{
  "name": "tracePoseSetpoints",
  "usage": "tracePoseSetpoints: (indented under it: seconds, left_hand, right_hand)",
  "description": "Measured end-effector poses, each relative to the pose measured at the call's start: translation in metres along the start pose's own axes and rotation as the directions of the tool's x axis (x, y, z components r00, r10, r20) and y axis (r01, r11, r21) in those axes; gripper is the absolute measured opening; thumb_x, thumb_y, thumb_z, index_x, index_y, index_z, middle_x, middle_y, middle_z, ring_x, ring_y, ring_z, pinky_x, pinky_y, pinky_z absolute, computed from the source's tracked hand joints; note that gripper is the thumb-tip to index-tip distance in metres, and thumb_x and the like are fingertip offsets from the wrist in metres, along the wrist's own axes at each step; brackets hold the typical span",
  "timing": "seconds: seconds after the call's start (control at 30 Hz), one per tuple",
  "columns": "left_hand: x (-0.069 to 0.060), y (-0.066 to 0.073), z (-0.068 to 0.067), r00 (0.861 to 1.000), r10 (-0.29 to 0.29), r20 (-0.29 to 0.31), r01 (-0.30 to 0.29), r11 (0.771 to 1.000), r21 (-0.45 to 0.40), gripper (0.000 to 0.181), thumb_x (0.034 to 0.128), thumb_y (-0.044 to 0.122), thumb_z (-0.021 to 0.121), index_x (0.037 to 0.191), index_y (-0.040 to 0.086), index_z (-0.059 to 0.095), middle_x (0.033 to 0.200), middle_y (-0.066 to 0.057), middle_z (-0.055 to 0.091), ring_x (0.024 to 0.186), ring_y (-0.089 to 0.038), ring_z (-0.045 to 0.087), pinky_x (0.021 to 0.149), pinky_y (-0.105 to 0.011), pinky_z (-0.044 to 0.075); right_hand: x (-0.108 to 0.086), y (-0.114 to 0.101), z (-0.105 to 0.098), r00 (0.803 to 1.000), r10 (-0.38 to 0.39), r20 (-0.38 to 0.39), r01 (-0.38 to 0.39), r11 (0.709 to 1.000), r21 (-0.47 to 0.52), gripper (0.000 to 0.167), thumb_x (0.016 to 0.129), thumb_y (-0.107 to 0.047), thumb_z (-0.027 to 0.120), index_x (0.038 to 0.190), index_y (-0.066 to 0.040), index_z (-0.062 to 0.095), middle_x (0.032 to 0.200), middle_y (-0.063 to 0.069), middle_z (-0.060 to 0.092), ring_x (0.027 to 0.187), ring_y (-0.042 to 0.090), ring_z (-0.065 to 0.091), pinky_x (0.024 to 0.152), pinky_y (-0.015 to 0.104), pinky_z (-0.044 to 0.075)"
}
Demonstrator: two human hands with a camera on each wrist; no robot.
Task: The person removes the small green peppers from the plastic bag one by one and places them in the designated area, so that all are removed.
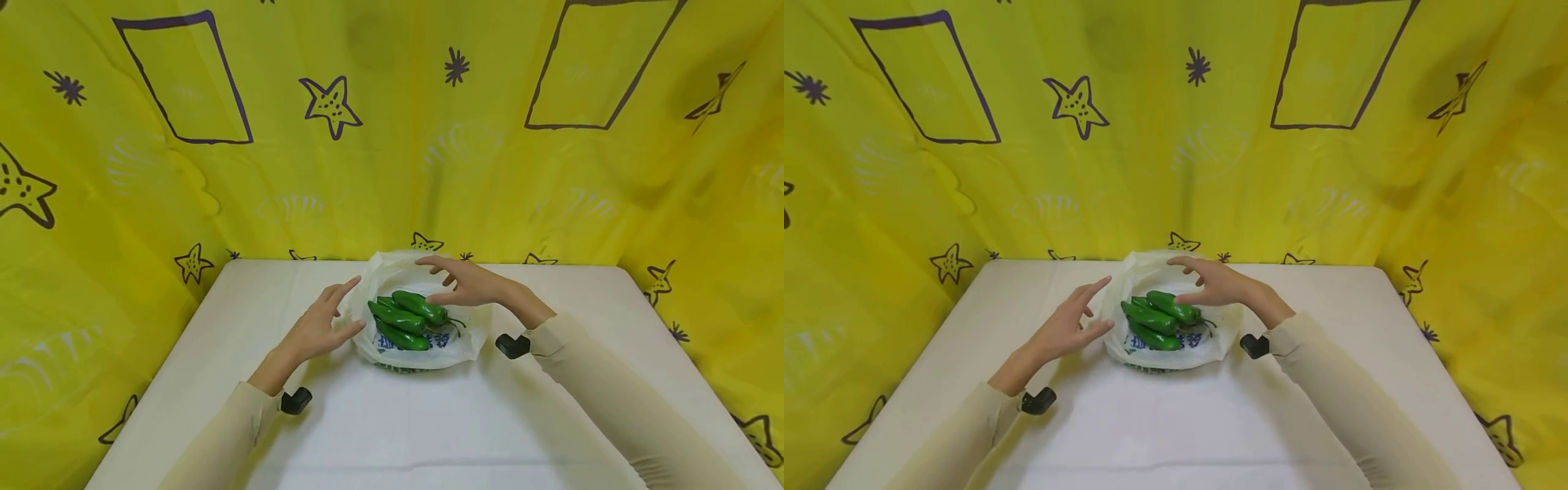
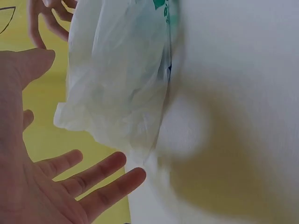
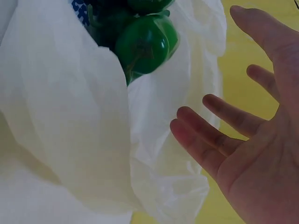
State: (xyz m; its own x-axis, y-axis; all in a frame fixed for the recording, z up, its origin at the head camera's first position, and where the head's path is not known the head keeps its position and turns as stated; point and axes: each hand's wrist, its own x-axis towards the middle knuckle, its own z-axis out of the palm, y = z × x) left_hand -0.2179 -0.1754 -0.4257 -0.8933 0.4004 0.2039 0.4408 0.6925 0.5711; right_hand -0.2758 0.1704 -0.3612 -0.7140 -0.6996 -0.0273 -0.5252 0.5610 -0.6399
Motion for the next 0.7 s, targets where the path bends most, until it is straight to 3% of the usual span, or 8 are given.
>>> tracePoseSetpoints:
  seconds: [0.17,0.43,0.57,0.7]
  left_hand:
    - [-0.001,0.000,0.005,1.000,-0.003,0.003,0.003,0.998,-0.063,0.083,0.0938,0.043,0.072,0.163,0.032,0.028,0.149,-0.017,0.047,0.094,-0.028,0.065,0.076,-0.040,0.051]
    - [0.002,0.002,0.011,1.000,-0.021,-0.015,0.018,0.986,-0.163,0.082,0.0919,0.030,0.076,0.161,0.025,0.033,0.142,-0.021,0.052,0.083,-0.019,0.067,0.086,-0.050,0.052]
    - [0.002,0.006,0.014,0.999,-0.050,-0.021,0.044,0.979,-0.199,0.081,0.0912,0.025,0.078,0.160,0.022,0.036,0.140,-0.021,0.053,0.080,-0.015,0.068,0.090,-0.053,0.051]
    - [0.002,0.008,0.016,0.995,-0.099,-0.032,0.090,0.970,-0.227,0.078,0.0901,0.021,0.079,0.157,0.022,0.040,0.135,-0.020,0.054,0.080,-0.015,0.067,0.083,-0.046,0.053]
  right_hand:
    - [0.012,0.003,0.008,0.996,0.051,0.073,-0.053,0.998,0.036,0.077,0.096,-0.032,0.073,0.159,-0.014,0.034,0.150,0.028,0.046,0.120,0.044,0.062,0.095,0.054,0.053]
    - [0.022,0.002,0.008,0.976,0.129,0.174,-0.141,0.988,0.061,0.074,0.097,-0.029,0.073,0.159,-0.015,0.035,0.151,0.026,0.045,0.118,0.040,0.063,0.098,0.052,0.052]
    - [0.026,0.004,0.008,0.966,0.144,0.213,-0.162,0.984,0.072,0.073,0.097,-0.026,0.072,0.158,-0.014,0.035,0.150,0.027,0.045,0.119,0.041,0.062,0.097,0.052,0.053]
    - [0.029,0.006,0.009,0.953,0.162,0.256,-0.192,0.977,0.093,0.070,0.098,-0.024,0.072,0.158,-0.014,0.036,0.148,0.028,0.046,0.119,0.042,0.062,0.090,0.048,0.057]
